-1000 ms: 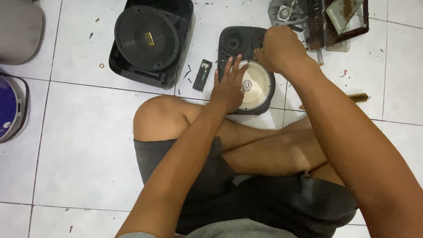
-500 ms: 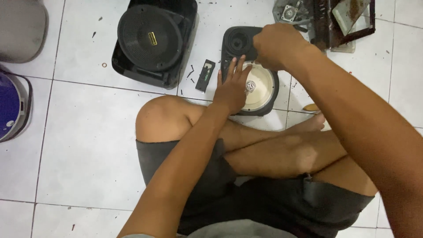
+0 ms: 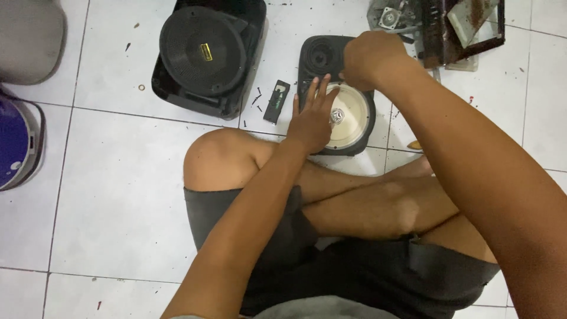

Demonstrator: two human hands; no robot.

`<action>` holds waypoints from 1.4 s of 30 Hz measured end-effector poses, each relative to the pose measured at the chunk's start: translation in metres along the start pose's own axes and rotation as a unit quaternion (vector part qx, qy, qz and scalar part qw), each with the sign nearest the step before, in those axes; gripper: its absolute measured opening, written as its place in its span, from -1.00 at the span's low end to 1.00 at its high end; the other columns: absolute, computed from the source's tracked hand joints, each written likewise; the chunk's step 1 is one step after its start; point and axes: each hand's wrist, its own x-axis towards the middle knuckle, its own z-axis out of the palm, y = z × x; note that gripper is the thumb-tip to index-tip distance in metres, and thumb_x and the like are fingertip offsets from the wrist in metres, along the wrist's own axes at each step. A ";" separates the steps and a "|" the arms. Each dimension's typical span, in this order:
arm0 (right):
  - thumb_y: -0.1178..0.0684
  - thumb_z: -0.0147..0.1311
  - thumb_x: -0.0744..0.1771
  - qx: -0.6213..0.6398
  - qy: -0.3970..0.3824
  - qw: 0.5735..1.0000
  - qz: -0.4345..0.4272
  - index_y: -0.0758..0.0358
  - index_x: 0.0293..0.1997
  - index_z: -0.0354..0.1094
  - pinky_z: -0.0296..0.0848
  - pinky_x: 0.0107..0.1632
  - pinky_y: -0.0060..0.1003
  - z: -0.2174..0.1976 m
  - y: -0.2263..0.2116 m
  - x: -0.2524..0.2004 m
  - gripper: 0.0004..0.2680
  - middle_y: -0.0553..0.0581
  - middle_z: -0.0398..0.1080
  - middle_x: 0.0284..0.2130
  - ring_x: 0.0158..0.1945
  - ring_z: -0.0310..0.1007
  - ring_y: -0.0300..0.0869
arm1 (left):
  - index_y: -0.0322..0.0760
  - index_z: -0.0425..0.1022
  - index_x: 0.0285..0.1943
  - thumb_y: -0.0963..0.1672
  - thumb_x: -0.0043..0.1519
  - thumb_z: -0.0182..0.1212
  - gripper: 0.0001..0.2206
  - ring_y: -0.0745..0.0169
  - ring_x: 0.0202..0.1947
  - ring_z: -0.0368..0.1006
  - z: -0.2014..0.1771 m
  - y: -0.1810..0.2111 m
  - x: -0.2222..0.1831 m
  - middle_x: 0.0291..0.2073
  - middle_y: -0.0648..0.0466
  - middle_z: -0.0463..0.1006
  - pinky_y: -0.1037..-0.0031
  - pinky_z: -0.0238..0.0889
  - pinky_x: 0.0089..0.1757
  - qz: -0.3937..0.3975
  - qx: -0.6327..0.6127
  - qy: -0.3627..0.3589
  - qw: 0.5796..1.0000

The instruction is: The person disassembles a portable speaker by prying off the front panel and unscrewing the speaker driver from the housing.

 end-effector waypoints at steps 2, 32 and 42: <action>-0.11 -0.01 0.22 -0.021 0.019 0.999 -0.017 0.26 -0.43 0.45 0.40 -0.41 -0.21 -0.001 0.001 -0.004 -0.77 0.19 0.45 -0.50 -0.50 0.45 -0.01 | -0.17 -0.11 0.28 -0.15 0.07 0.01 -0.43 0.13 0.30 -0.52 0.001 0.001 0.001 0.30 0.08 -0.40 -0.05 -0.38 0.14 0.001 0.005 0.001 1.000; -0.17 -0.03 0.22 -0.113 0.073 0.989 -0.057 0.12 -0.46 0.45 0.37 -0.37 -0.27 0.002 0.008 -0.005 -0.77 0.09 0.46 -0.52 -0.52 0.46 -0.12 | -0.15 -0.17 0.30 -0.15 0.09 0.01 -0.41 0.13 0.30 -0.56 -0.007 0.003 0.000 0.30 0.09 -0.44 -0.04 -0.41 0.15 -0.014 0.012 -0.035 0.999; -0.25 0.10 0.13 -0.124 0.137 0.979 -0.087 0.01 -0.47 0.43 0.39 -0.42 -0.36 0.006 0.011 -0.009 -0.79 0.03 0.45 -0.57 -0.60 0.43 -0.21 | -0.17 -0.14 0.29 -0.16 0.09 0.01 -0.43 0.13 0.30 -0.54 -0.013 0.006 -0.001 0.30 0.08 -0.41 -0.04 -0.43 0.14 -0.014 -0.003 -0.036 0.999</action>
